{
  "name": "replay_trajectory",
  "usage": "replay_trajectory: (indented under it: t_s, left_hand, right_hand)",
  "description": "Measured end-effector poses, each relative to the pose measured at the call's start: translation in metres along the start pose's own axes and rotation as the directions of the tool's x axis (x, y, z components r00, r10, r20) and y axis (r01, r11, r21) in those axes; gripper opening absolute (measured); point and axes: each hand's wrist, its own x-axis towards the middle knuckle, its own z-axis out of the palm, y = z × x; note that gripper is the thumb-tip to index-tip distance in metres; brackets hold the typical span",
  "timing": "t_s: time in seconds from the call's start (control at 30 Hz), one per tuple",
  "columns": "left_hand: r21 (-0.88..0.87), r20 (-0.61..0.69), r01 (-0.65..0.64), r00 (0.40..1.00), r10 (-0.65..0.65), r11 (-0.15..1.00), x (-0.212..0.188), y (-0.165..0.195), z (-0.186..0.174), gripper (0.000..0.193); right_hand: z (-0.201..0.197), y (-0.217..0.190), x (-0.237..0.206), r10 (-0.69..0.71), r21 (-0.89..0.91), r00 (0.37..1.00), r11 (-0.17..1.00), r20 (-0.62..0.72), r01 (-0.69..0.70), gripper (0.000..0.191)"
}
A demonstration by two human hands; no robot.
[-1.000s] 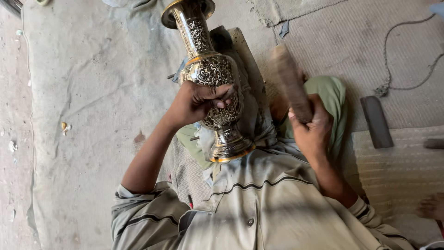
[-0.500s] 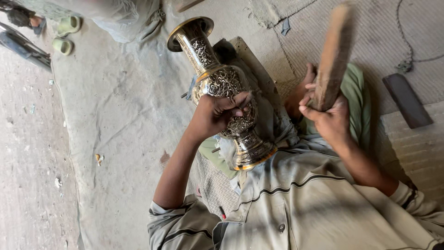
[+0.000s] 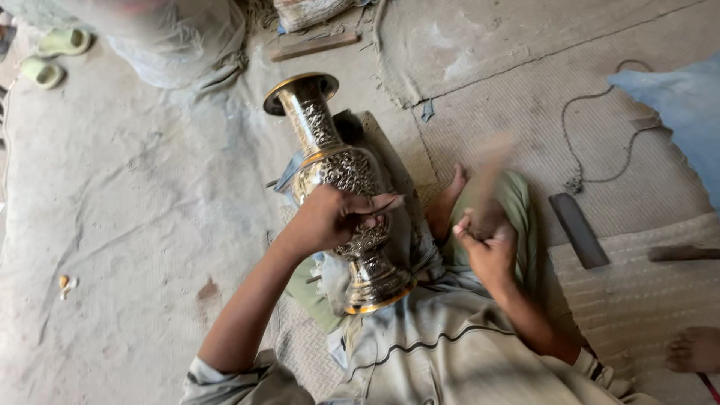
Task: The person sits on the floor with an engraved brass vase held between their feet and works on its decorated surface. They hold a small punch against the vase with one hand and repeatedly strike it with a wooden mallet held in the other hand, repositioning the punch to work different spots on the pattern.
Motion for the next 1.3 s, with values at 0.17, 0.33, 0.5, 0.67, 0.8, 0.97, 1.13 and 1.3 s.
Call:
replay_trajectory:
  t_s: [0.17, 0.33, 0.5, 0.67, 0.8, 0.97, 1.13, 1.3]
  left_hand:
    - [-0.490, -0.171, 0.029, 0.977, -0.128, 0.871, -0.012, -0.011, 0.009, 0.046]
    - [-0.669, -0.216, 0.119, 0.913, -0.345, 0.734, -0.031, -0.013, 0.019, 0.044]
    - [-0.223, -0.178, 0.079, 0.977, -0.120, 0.972, -0.031, -0.005, 0.019, 0.051]
    - [-0.093, -0.094, -0.126, 0.989, 0.117, 0.988, -0.020, -0.004, 0.011, 0.060]
    - [-0.075, -0.046, -0.106, 0.994, 0.102, 0.992, -0.019, -0.005, 0.011, 0.056]
    - [-0.136, -0.108, -0.141, 0.986, 0.127, 0.981, -0.019, -0.010, 0.017, 0.050]
    - [-0.079, -0.085, -0.116, 0.990, 0.109, 0.990, -0.019, -0.013, 0.020, 0.046]
    - [-0.110, -0.080, -0.142, 0.988, 0.133, 0.984, -0.017, -0.013, 0.019, 0.051]
  right_hand:
    - [-0.007, 0.000, 0.000, 0.240, -0.109, 0.950, 0.969, 0.201, -0.222, 0.034]
    - [-0.006, 0.004, -0.006, -0.022, -0.310, 0.978, 0.947, 0.208, 0.087, 0.050]
    - [-0.004, 0.002, -0.008, 0.265, -0.645, 0.949, 0.758, 0.172, -0.095, 0.061]
    - [-0.008, -0.012, -0.005, -0.111, -0.588, 0.942, 0.756, 0.318, 0.288, 0.058]
    - [-0.017, -0.032, 0.001, -0.004, -0.645, 0.954, 0.737, 0.299, 0.205, 0.051]
    - [-0.022, -0.049, 0.004, -0.226, -0.376, 0.939, 0.872, 0.260, 0.314, 0.033]
    - [-0.023, -0.047, 0.001, -0.177, -0.420, 0.956, 0.869, 0.234, 0.263, 0.038]
    - [-0.026, -0.034, -0.003, -0.151, -0.499, 0.968, 0.834, 0.200, 0.234, 0.038]
